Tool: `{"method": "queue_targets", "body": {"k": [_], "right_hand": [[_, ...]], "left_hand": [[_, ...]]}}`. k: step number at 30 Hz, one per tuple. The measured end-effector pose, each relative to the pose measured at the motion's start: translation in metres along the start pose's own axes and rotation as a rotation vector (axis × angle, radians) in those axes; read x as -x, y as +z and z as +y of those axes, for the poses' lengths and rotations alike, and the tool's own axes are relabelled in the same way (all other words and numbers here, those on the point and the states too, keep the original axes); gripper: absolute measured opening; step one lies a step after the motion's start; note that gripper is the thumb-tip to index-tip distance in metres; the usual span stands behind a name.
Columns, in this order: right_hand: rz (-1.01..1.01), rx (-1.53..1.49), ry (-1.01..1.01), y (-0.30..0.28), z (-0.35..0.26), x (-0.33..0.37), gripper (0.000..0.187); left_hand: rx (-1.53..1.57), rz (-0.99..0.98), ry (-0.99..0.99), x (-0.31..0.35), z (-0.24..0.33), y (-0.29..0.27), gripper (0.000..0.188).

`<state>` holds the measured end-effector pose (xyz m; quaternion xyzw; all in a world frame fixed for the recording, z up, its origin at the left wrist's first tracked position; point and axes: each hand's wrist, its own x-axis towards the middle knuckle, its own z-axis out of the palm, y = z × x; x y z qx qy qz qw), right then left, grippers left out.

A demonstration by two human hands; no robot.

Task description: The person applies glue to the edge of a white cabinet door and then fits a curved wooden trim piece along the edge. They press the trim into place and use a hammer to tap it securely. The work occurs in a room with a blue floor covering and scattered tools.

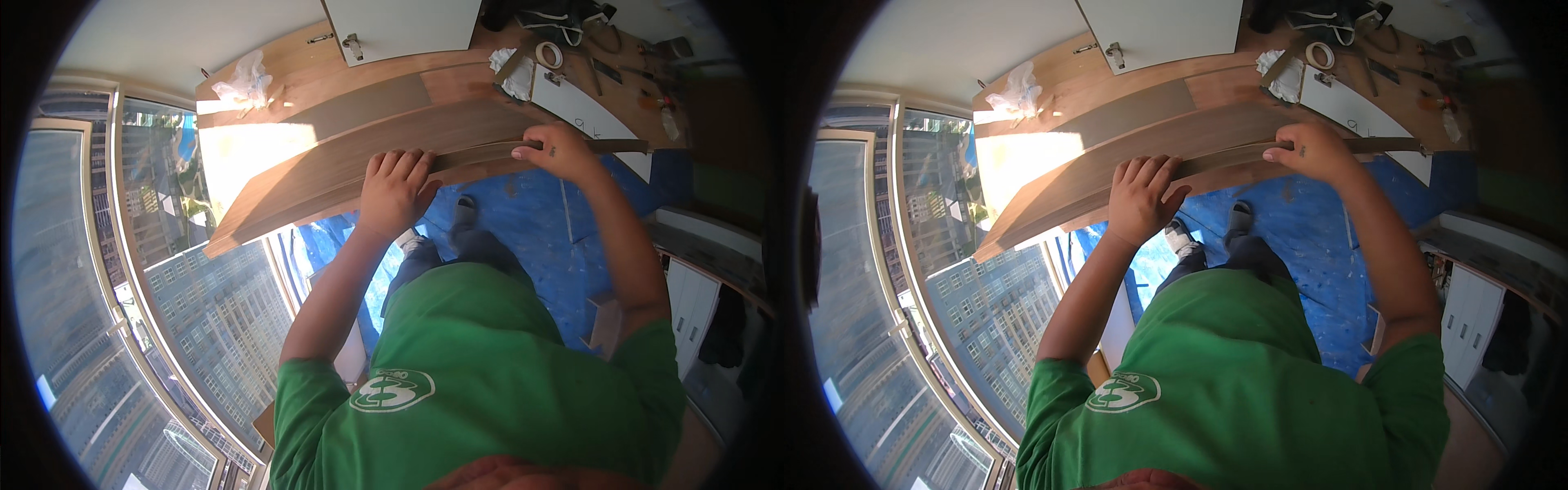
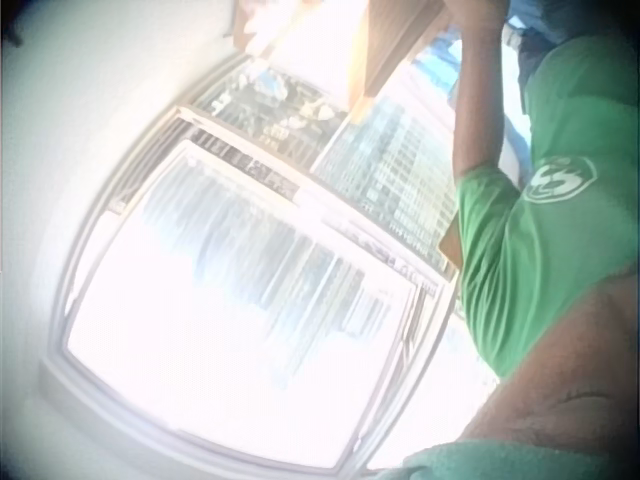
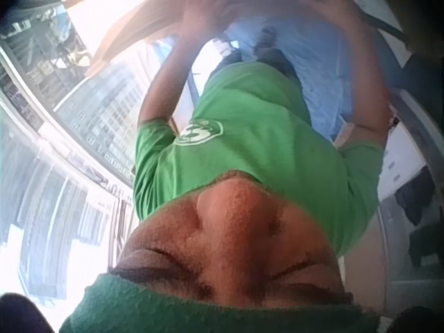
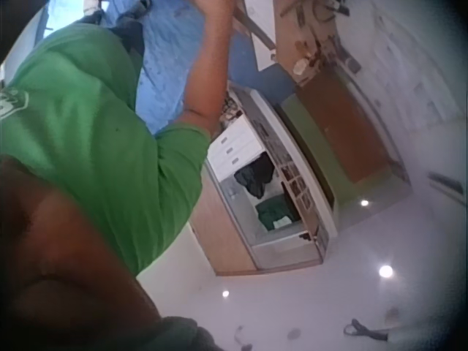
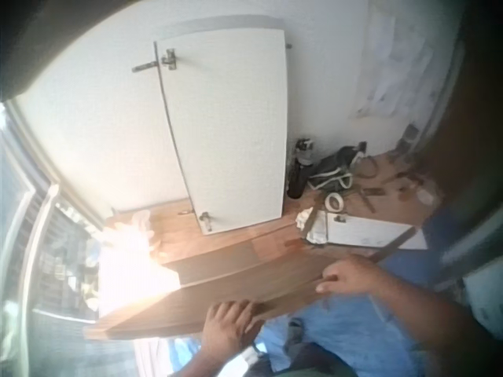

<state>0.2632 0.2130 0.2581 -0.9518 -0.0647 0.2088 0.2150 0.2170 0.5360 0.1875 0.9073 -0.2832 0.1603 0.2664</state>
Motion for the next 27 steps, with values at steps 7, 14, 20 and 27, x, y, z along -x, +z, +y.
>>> {"method": "queue_targets", "body": {"k": [7, 14, 20, 27], "right_hand": [[0.018, 0.011, 0.022, -0.019, 0.018, 0.009, 0.036], [-0.004, -0.032, 0.111, -0.037, 0.065, 0.015, 0.027], [0.033, -0.045, 0.059, -0.038, 0.081, 0.012, 0.022], [0.050, -0.055, 0.060, -0.038, 0.090, 0.008, 0.019]], "left_hand": [[-0.007, 0.019, -0.013, -0.005, 0.002, 0.018, 0.035], [-0.017, 0.037, -0.020, -0.010, 0.004, 0.018, 0.032], [-0.019, 0.006, -0.049, -0.010, 0.005, 0.018, 0.032], [-0.029, 0.010, -0.037, -0.013, 0.005, 0.018, 0.032]]}}
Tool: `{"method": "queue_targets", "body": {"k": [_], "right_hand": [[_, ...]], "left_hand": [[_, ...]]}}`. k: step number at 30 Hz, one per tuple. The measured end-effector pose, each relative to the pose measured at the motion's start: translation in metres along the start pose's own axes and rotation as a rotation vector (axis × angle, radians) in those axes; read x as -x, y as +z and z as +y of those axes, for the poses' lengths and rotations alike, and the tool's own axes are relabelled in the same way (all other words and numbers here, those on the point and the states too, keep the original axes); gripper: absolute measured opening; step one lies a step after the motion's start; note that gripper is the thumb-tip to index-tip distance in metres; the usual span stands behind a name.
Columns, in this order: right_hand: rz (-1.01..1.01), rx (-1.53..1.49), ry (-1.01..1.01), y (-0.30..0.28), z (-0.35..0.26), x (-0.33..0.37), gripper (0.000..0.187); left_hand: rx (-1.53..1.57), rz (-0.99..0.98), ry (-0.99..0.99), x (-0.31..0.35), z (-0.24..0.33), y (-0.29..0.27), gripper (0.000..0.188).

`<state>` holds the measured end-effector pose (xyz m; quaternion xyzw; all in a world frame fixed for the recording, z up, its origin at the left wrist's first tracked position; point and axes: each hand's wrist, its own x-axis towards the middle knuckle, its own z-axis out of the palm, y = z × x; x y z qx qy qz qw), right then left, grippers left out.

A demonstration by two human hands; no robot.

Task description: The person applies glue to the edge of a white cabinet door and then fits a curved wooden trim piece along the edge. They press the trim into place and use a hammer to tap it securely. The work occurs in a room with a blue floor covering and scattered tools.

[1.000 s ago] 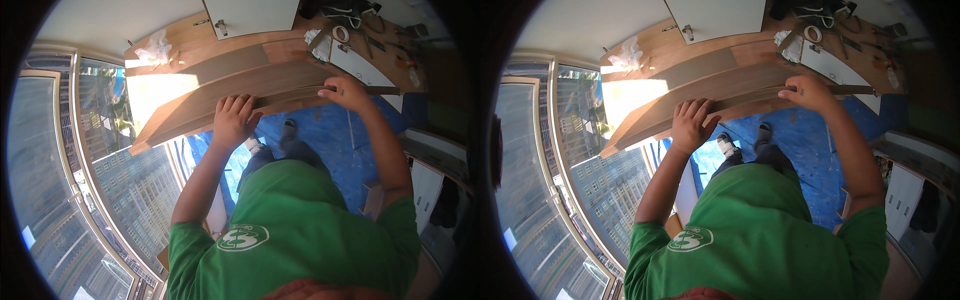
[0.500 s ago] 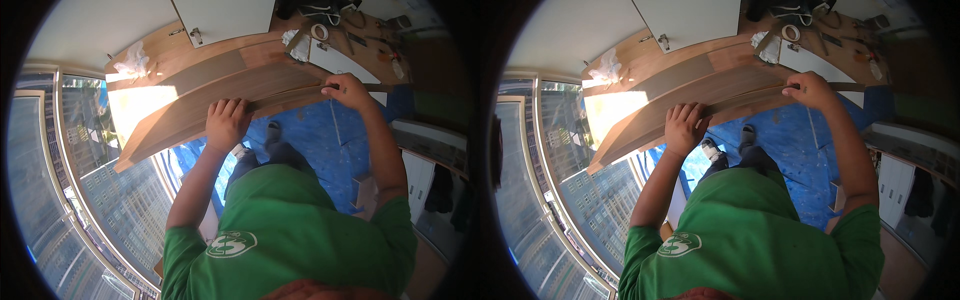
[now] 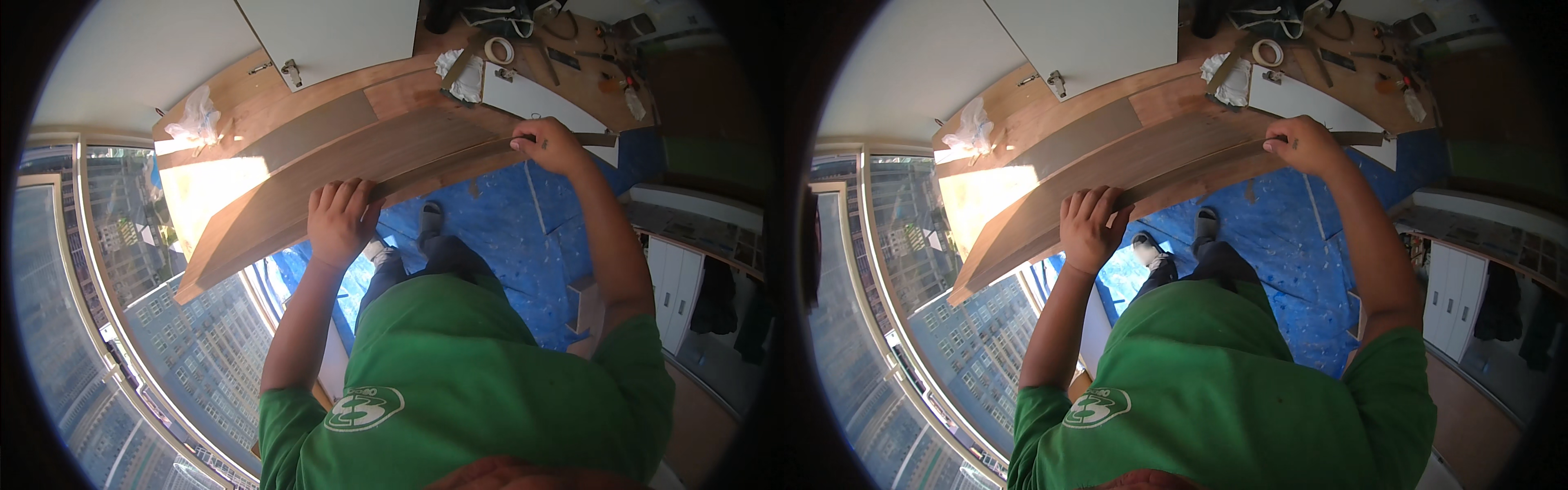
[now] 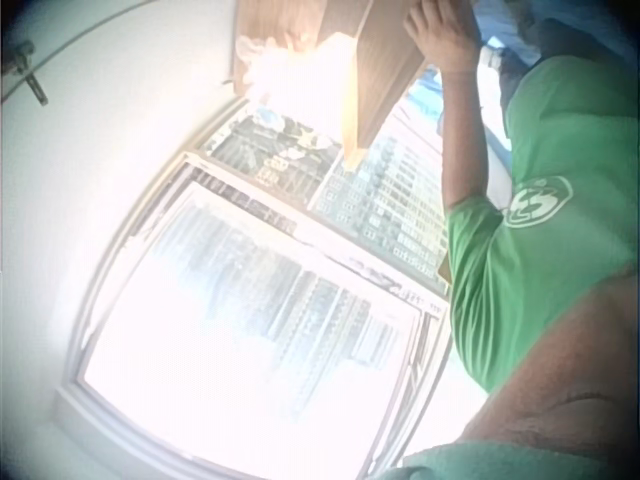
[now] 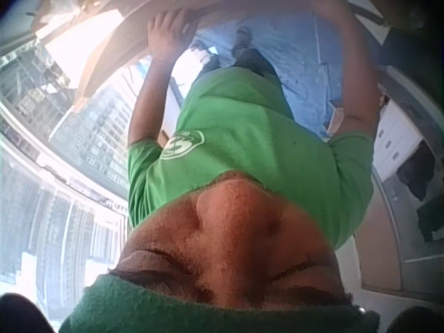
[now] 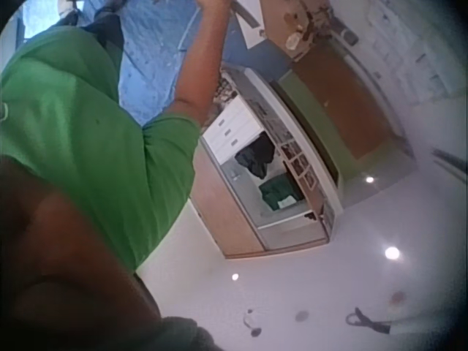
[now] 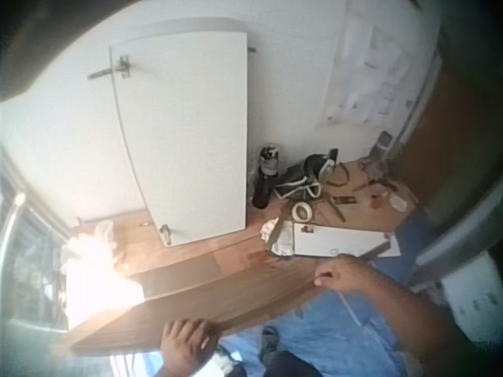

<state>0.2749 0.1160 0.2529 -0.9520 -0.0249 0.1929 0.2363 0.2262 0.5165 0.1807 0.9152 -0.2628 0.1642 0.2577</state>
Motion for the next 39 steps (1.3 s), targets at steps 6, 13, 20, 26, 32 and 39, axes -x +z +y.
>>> {"method": "queue_targets", "body": {"k": [6, 13, 20, 26, 32, 39], "right_hand": [[-0.046, -0.002, 0.015, -0.001, 0.002, -0.007, 0.020], [-0.039, 0.015, 0.020, 0.001, 0.002, -0.009, 0.020], [-0.038, 0.017, 0.013, 0.000, -0.002, -0.008, 0.019], [-0.026, 0.012, -0.005, 0.003, 0.005, -0.011, 0.019], [-0.028, 0.019, -0.010, 0.001, 0.005, -0.014, 0.019], [-0.014, 0.026, -0.004, 0.003, 0.004, -0.015, 0.019]], "left_hand": [[-0.003, 0.013, 0.008, -0.001, -0.001, 0.000, 0.032], [-0.015, 0.008, 0.013, -0.001, -0.001, 0.000, 0.032], [-0.015, 0.004, 0.017, -0.002, -0.002, 0.000, 0.033], [-0.016, 0.006, 0.023, -0.003, -0.002, 0.000, 0.034], [-0.018, 0.008, 0.029, -0.002, -0.003, 0.000, 0.034], [-0.016, 0.003, 0.024, -0.003, -0.003, 0.000, 0.034]]}}
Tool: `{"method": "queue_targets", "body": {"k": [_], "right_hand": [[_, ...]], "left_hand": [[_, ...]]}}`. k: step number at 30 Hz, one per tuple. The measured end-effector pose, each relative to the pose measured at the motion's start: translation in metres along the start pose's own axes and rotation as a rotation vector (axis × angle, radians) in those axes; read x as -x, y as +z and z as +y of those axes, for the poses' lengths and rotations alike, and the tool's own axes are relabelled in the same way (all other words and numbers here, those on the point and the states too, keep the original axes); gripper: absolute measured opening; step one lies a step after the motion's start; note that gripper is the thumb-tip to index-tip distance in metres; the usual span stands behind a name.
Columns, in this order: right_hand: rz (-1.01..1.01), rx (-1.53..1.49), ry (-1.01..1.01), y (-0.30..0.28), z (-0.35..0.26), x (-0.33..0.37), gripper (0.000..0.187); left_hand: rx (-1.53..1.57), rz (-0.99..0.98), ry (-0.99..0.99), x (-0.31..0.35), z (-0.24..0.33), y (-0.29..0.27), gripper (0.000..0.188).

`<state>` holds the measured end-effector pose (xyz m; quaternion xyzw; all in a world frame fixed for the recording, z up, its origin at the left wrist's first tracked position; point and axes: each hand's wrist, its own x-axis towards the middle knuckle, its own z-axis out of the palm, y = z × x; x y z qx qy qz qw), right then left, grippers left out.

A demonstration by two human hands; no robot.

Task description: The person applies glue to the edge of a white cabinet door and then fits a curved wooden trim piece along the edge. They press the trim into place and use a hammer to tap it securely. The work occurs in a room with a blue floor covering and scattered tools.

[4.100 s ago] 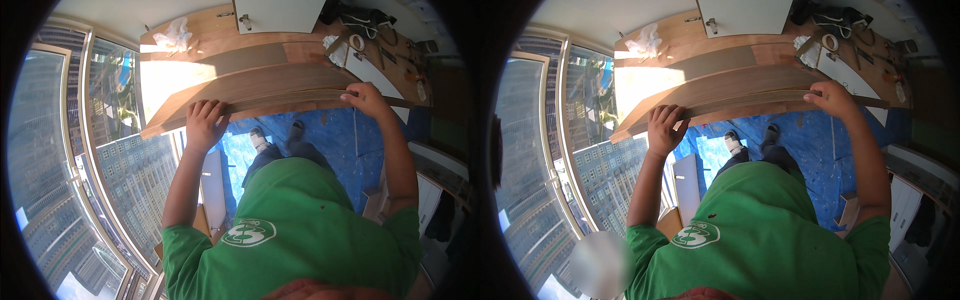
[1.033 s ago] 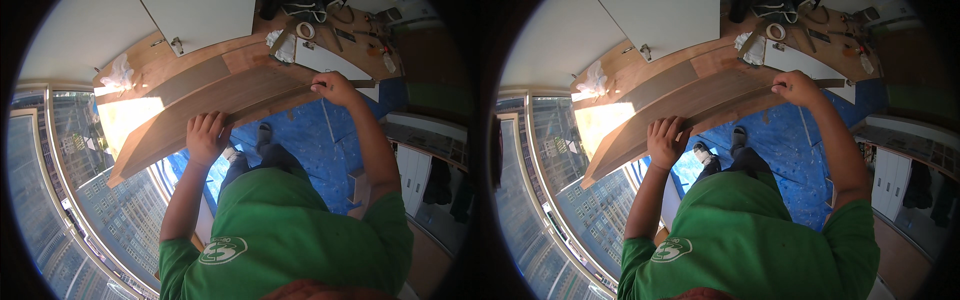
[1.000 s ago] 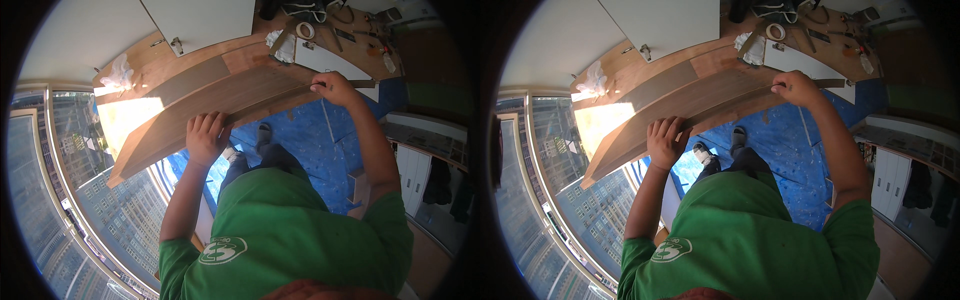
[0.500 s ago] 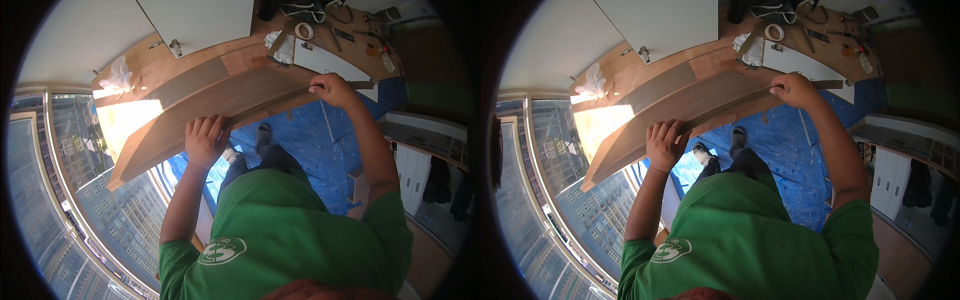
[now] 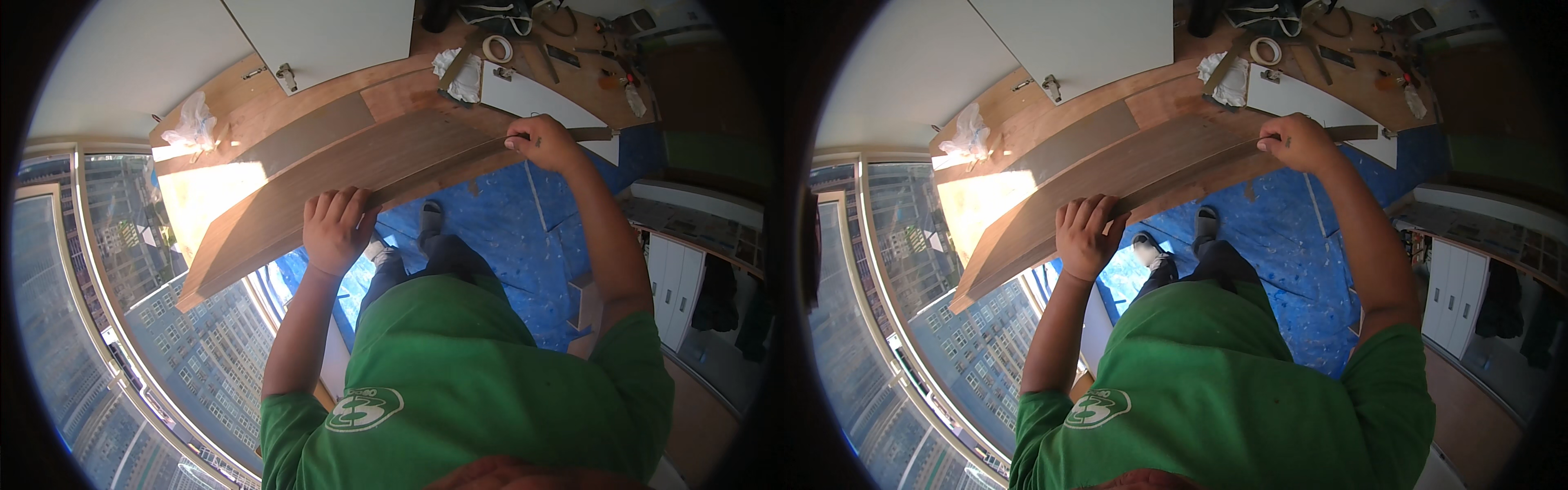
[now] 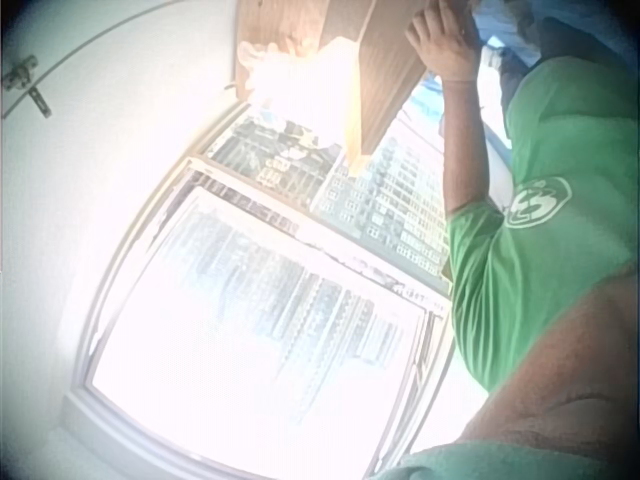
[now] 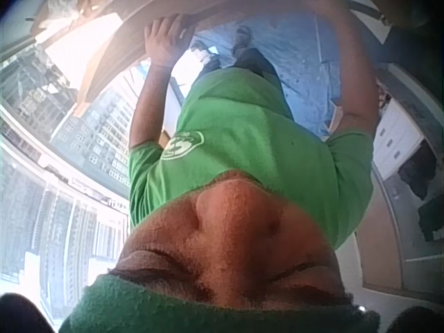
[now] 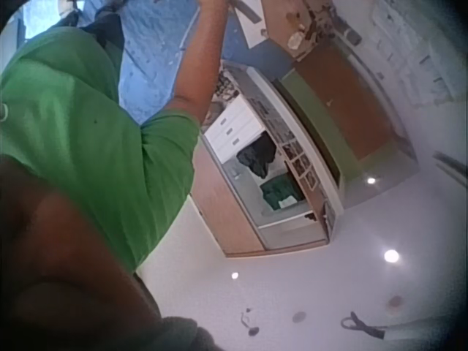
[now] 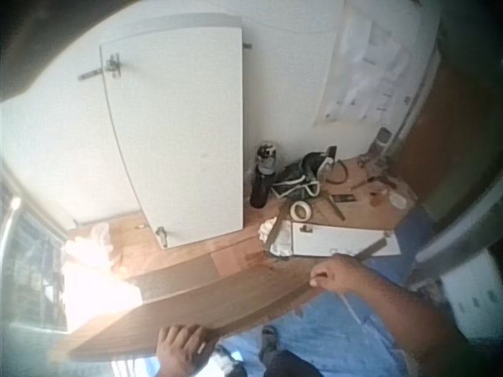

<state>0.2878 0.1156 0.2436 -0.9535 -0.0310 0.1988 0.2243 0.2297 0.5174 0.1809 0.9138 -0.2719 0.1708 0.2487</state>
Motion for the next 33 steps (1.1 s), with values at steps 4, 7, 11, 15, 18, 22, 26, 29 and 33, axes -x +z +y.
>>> {"method": "queue_targets", "body": {"k": [4, 7, 11, 15, 18, 22, 26, 29, 33], "right_hand": [[-0.016, -0.023, 0.047, -0.001, -0.004, -0.002, 0.019], [-0.001, -0.002, 0.021, 0.001, -0.003, -0.001, 0.019], [0.018, -0.007, 0.003, -0.001, 0.000, 0.003, 0.019], [-0.006, -0.006, 0.003, -0.001, 0.001, 0.000, 0.019], [-0.023, -0.022, -0.007, -0.002, 0.000, -0.001, 0.019], [-0.029, -0.084, -0.027, 0.000, 0.011, -0.002, 0.019], [-0.019, -0.058, -0.086, 0.000, 0.014, -0.002, 0.018], [-0.041, -0.051, -0.091, -0.001, 0.016, -0.004, 0.018], [-0.058, -0.054, -0.113, 0.000, 0.024, -0.006, 0.019]], "left_hand": [[0.007, -0.018, -0.016, 0.001, -0.001, -0.001, 0.033], [0.004, -0.082, -0.054, 0.001, 0.002, -0.003, 0.036], [0.045, -0.143, -0.078, -0.019, 0.019, -0.016, 0.042], [0.136, -0.143, 0.017, -0.053, 0.055, 0.011, 0.043], [0.224, -0.194, 0.026, -0.084, 0.081, 0.055, 0.040], [0.166, -0.308, 0.018, -0.108, 0.098, 0.086, 0.035], [0.148, -0.250, 0.039, -0.107, 0.097, 0.102, 0.030], [0.132, -0.212, 0.052, -0.104, 0.096, 0.104, 0.025], [0.127, -0.191, 0.063, -0.104, 0.099, 0.104, 0.025]]}}
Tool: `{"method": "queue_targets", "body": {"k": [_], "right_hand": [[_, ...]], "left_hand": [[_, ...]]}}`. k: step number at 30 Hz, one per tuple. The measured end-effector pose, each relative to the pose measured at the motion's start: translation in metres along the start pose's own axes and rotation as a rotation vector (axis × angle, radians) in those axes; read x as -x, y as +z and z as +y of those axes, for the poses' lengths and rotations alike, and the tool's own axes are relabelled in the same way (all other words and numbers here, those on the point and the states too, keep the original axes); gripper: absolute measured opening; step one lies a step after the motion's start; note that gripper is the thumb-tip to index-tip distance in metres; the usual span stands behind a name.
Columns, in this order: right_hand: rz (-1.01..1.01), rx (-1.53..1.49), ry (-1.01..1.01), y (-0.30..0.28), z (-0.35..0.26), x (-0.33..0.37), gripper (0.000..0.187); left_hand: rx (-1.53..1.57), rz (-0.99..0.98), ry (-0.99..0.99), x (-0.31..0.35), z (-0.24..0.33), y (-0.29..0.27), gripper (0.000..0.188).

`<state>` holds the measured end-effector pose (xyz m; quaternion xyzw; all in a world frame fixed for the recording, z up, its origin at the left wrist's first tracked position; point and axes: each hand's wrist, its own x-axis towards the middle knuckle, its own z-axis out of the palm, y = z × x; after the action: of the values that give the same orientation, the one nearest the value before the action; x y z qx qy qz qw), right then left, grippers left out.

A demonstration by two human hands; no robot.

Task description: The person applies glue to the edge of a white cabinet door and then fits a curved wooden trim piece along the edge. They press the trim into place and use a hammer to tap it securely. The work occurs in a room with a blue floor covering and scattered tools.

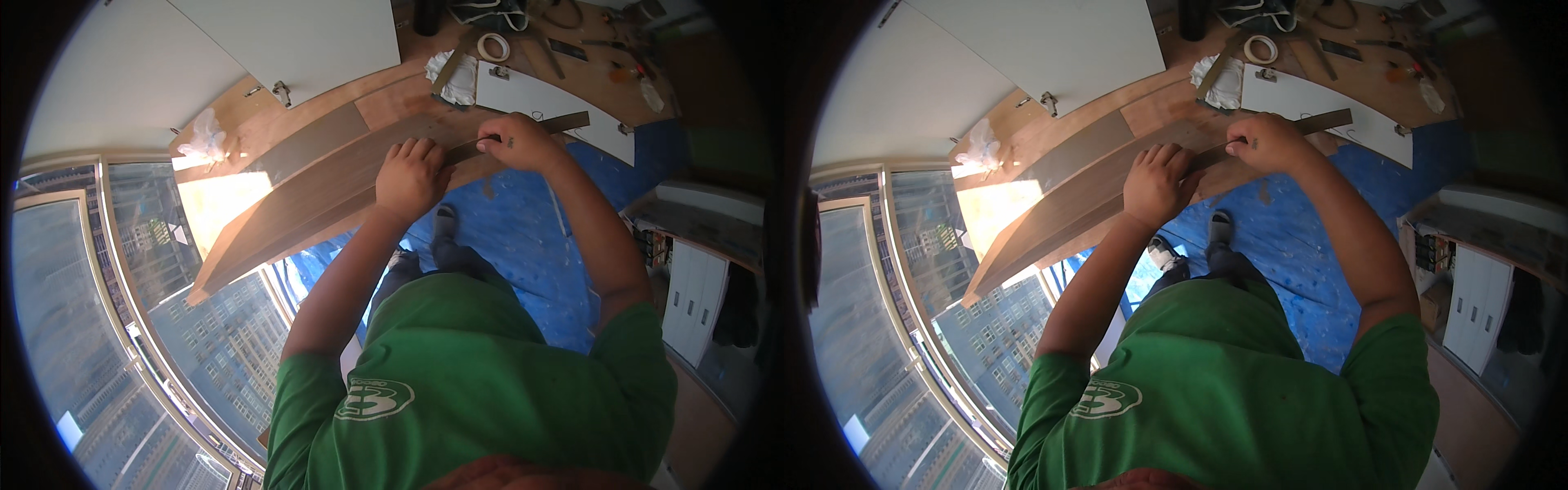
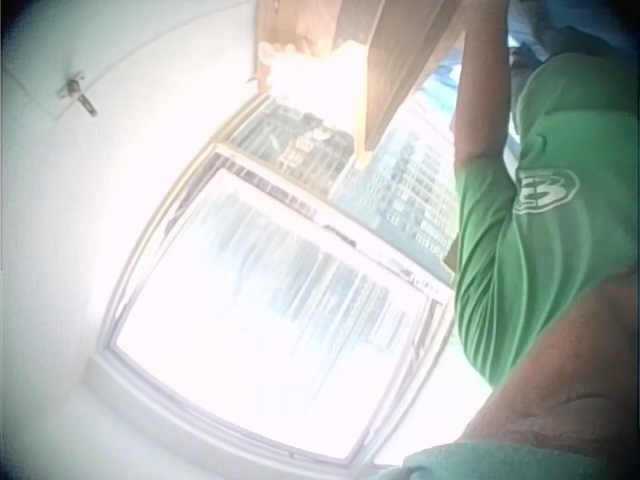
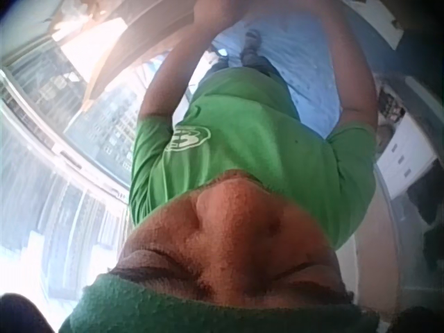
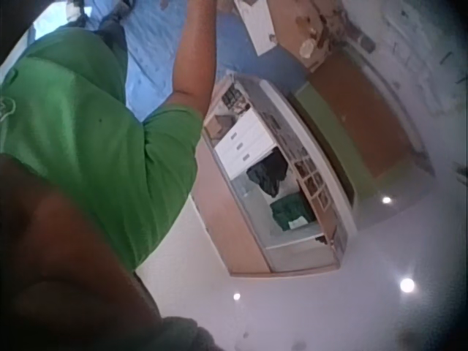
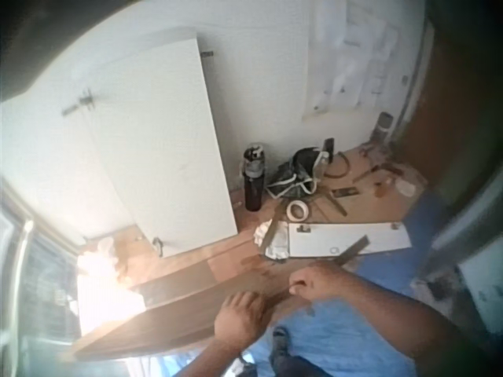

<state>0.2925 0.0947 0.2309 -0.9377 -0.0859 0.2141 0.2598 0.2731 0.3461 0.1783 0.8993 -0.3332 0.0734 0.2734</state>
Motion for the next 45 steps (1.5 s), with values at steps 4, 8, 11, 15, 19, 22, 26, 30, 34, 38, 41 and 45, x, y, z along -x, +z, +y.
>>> {"method": "queue_targets", "body": {"k": [4, 8, 11, 15, 19, 22, 26, 30, 34, 38, 41, 45], "right_hand": [[0.011, -0.003, -0.030, 0.001, 0.002, -0.001, 0.019], [0.207, 0.176, -0.234, 0.014, 0.000, -0.006, 0.019], [0.423, 0.180, -0.397, 0.041, -0.002, -0.009, 0.022], [0.203, 0.090, -0.284, 0.042, 0.003, -0.020, 0.029], [0.117, 0.090, -0.227, 0.038, 0.002, -0.028, 0.031], [0.111, 0.077, -0.213, 0.033, -0.001, -0.026, 0.034], [0.100, 0.048, -0.200, 0.032, -0.005, -0.024, 0.033], [0.047, 0.033, -0.197, 0.028, -0.004, -0.024, 0.031], [0.050, 0.031, -0.183, 0.031, -0.002, -0.026, 0.032], [0.056, 0.035, -0.144, 0.029, -0.007, -0.023, 0.033], [0.045, 0.040, -0.118, 0.030, -0.012, -0.022, 0.032], [0.052, 0.047, -0.061, 0.026, -0.019, -0.016, 0.032]], "left_hand": [[0.024, 0.046, 0.005, -0.001, 0.001, 0.001, 0.028], [0.036, 0.054, -0.019, -0.005, -0.001, 0.000, 0.027], [0.064, 0.041, -0.020, -0.008, 0.000, -0.002, 0.027], [0.044, 0.044, -0.010, -0.012, 0.006, -0.006, 0.025], [-0.137, 0.002, -0.069, -0.006, 0.009, -0.002, 0.024], [-0.229, -0.079, -0.217, 0.009, 0.003, -0.010, 0.028], [-0.353, -0.117, -0.339, 0.040, -0.021, -0.032, 0.038], [-0.409, -0.090, -0.389, 0.076, -0.046, -0.057, 0.043], [-0.474, -0.055, -0.381, 0.115, -0.073, -0.083, 0.051], [-0.551, -0.043, -0.380, 0.153, -0.099, -0.103, 0.061], [-0.567, -0.060, -0.402, 0.174, -0.115, -0.122, 0.069], [-0.554, -0.032, -0.384, 0.198, -0.132, -0.146, 0.076]]}}
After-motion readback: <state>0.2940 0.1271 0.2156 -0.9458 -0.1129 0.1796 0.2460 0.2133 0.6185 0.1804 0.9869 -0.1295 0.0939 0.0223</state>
